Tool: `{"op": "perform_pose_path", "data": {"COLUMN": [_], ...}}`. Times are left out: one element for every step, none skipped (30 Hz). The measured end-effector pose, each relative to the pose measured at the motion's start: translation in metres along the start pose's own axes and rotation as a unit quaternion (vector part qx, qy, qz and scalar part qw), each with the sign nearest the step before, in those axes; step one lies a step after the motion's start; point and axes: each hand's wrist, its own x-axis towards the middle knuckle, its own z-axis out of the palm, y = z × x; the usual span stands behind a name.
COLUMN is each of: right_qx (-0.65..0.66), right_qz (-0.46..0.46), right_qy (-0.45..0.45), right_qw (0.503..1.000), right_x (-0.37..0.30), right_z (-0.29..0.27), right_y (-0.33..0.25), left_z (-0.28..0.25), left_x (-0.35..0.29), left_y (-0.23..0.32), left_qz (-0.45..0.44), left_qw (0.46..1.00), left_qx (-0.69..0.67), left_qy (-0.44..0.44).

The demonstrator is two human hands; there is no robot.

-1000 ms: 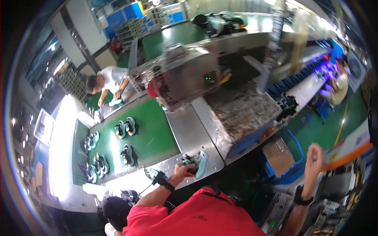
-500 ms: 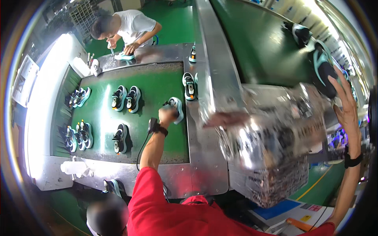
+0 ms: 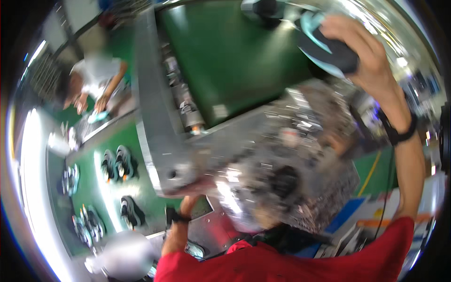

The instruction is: Operating a heat-pressing or sole-attachment machine in a shoe factory conveyor line.

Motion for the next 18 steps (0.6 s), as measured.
{"op": "perform_pose_path", "data": {"right_qx": [-0.013, -0.014, -0.051, -0.090, 0.000, -0.077, 0.076, 0.190, 0.190, 0.204, 0.185, 0.242, 0.278, 0.255, 0.209, 0.164, 0.175, 0.152], "right_qz": [0.048, 0.090, 0.148, 0.202, 0.206, 0.318, 0.322, 0.321, 0.319, 0.440, 0.466, 0.497, 0.516, 0.598, 0.632, 0.663, 0.698, 0.756], "right_qy": [0.046, 0.109, 0.156, 0.205, 0.197, 0.310, 0.314, 0.296, 0.336, 0.398, 0.356, 0.355, 0.395, 0.332, 0.319, 0.304, 0.296, 0.252], "right_qw": [0.998, 0.990, 0.975, 0.954, 0.958, 0.893, 0.890, 0.879, 0.866, 0.779, 0.789, 0.754, 0.708, 0.684, 0.675, 0.664, 0.628, 0.585], "right_x": [-0.002, -0.007, -0.024, -0.040, -0.042, -0.040, -0.068, -0.095, -0.136, -0.189, -0.181, -0.207, -0.229, -0.244, -0.264, -0.288, -0.306, -0.323], "right_z": [-0.015, -0.030, -0.054, -0.086, -0.129, -0.142, -0.156, -0.190, -0.192, -0.224, -0.236, -0.255, -0.264, -0.274, -0.283, -0.291, -0.302, -0.310], "right_y": [0.000, 0.002, 0.009, 0.012, -0.021, -0.046, -0.045, -0.054, -0.057, -0.070, -0.109, -0.128, -0.152, -0.175, -0.205, -0.232, -0.260, -0.291], "left_z": [0.027, 0.046, 0.070, 0.098, 0.124, 0.147, 0.154, 0.171, 0.185, 0.203, 0.220, 0.239, 0.261, 0.281, 0.306, 0.338, 0.357, 0.374], "left_x": [-0.023, -0.054, -0.063, -0.078, -0.082, -0.085, -0.095, -0.095, -0.098, -0.099, -0.096, -0.094, -0.095, -0.098, -0.104, -0.127, -0.144, -0.160], "left_y": [0.006, 0.016, 0.070, 0.128, 0.150, 0.169, 0.193, 0.222, 0.249, 0.279, 0.308, 0.331, 0.347, 0.361, 0.377, 0.409, 0.413, 0.411], "left_qz": [0.042, 0.061, -0.060, -0.184, -0.153, -0.120, -0.124, -0.113, -0.109, -0.104, -0.057, -0.010, 0.037, 0.082, 0.069, 0.064, 0.003, -0.057], "left_qw": [0.997, 0.992, 0.980, 0.944, 0.943, 0.936, 0.940, 0.925, 0.909, 0.892, 0.886, 0.875, 0.864, 0.857, 0.818, 0.808, 0.776, 0.743], "left_qx": [-0.019, -0.029, -0.134, -0.225, -0.207, -0.190, -0.168, -0.209, -0.247, -0.239, -0.250, -0.265, -0.278, -0.291, -0.303, -0.337, -0.334, -0.325], "left_qy": [-0.068, -0.111, -0.136, -0.156, -0.212, -0.271, -0.270, -0.297, -0.317, -0.370, -0.386, -0.405, -0.418, -0.419, -0.484, -0.478, -0.535, -0.582]}}
